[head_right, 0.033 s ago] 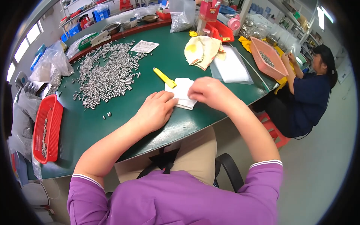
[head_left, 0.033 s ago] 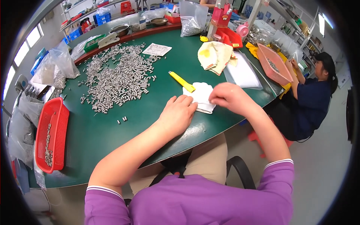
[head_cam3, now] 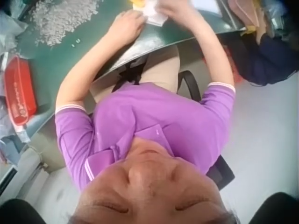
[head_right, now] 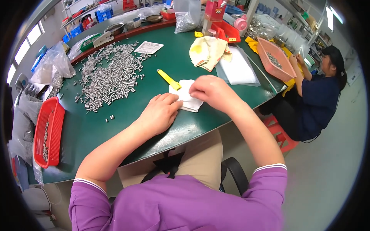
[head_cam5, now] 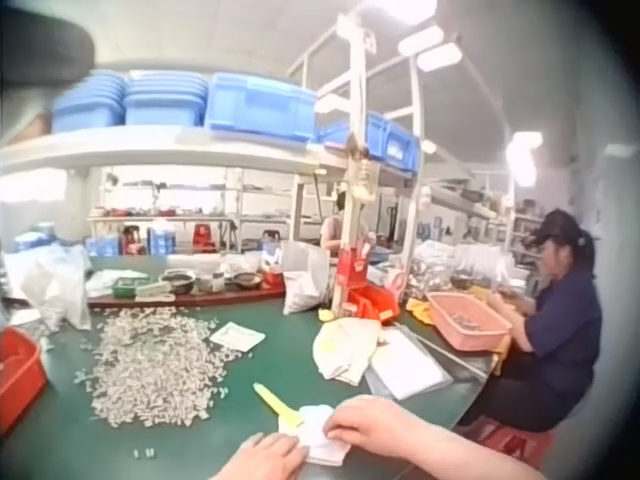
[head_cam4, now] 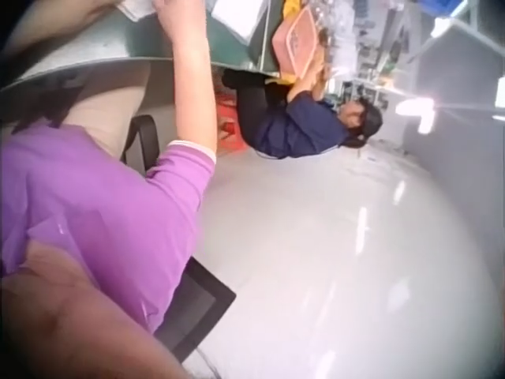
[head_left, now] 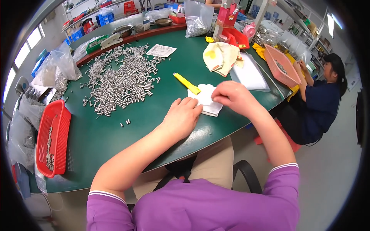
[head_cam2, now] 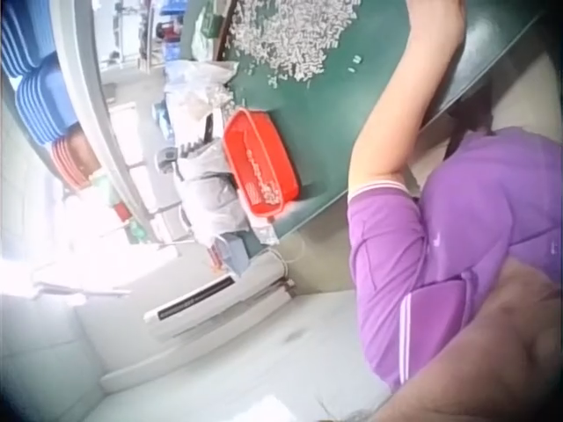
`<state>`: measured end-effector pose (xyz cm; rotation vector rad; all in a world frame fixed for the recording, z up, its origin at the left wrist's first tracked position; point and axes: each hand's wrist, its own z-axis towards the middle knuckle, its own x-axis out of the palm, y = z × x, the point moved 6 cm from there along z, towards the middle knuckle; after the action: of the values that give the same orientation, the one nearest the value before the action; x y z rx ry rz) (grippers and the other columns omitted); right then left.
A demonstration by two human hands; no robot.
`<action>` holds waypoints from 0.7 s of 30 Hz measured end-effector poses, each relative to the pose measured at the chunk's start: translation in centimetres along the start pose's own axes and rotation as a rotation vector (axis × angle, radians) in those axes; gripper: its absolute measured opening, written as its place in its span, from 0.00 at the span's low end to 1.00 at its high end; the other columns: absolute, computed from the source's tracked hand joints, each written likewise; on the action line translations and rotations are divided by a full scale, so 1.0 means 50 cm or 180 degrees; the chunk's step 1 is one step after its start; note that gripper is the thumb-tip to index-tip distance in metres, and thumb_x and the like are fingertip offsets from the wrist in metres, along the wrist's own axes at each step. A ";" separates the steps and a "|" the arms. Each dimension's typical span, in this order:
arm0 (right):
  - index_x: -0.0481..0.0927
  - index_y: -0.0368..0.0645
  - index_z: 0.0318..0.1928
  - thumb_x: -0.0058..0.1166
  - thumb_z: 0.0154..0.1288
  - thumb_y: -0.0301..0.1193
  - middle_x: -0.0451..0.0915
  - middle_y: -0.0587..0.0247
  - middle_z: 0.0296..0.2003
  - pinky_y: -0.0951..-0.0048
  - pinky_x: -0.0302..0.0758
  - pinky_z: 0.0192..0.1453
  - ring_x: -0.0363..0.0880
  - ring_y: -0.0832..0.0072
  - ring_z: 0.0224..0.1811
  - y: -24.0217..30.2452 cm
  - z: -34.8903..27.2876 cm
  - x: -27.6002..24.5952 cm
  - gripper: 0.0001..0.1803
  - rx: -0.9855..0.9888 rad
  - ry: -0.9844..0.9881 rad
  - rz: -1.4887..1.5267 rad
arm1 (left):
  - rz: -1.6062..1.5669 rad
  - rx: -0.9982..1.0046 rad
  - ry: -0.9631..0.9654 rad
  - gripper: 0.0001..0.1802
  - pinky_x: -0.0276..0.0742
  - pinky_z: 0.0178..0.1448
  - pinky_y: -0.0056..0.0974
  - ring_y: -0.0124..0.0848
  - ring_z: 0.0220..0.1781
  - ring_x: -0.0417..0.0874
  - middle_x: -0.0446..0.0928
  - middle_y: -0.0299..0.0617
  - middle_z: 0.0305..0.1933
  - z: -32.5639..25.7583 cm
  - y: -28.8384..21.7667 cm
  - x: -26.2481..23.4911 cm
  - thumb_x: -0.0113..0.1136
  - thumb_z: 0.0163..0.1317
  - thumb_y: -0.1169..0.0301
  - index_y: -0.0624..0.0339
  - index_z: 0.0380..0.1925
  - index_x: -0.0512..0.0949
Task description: The person is inspecting, aligning, and sorting small cylindrical metal components on a workbench in an industrial setting.
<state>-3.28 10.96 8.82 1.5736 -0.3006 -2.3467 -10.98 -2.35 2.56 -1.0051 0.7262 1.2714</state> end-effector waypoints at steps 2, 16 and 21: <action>0.81 0.40 0.33 0.62 0.55 0.25 0.80 0.61 0.31 0.64 0.77 0.45 0.79 0.62 0.37 -0.007 0.020 0.034 0.05 -0.0166 -0.0118 -0.0095 | 0.0034 0.0016 -0.0020 0.17 0.68 0.63 0.49 0.42 0.59 0.74 0.75 0.46 0.53 -0.001 -0.003 -0.002 0.57 0.58 0.72 0.59 0.49 0.77; 0.81 0.43 0.34 0.62 0.56 0.25 0.81 0.62 0.35 0.65 0.76 0.47 0.78 0.62 0.41 -0.005 -0.065 0.018 0.05 -0.0096 0.0769 -0.0345 | 0.0237 -0.0068 0.0136 0.16 0.69 0.62 0.51 0.41 0.59 0.75 0.75 0.45 0.52 0.012 0.003 0.002 0.57 0.59 0.71 0.57 0.48 0.77; 0.81 0.40 0.39 0.62 0.64 0.31 0.78 0.69 0.34 0.77 0.74 0.42 0.75 0.80 0.35 0.024 -0.016 0.017 0.08 0.1160 -0.0040 0.2394 | -0.0682 -0.0005 -0.0185 0.19 0.69 0.63 0.48 0.45 0.60 0.74 0.74 0.46 0.55 -0.017 0.027 -0.025 0.58 0.58 0.74 0.60 0.51 0.76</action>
<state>-2.66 9.54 8.19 1.2606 -1.1492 -1.7630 -12.47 -3.65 3.03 -1.0147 0.5571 1.1103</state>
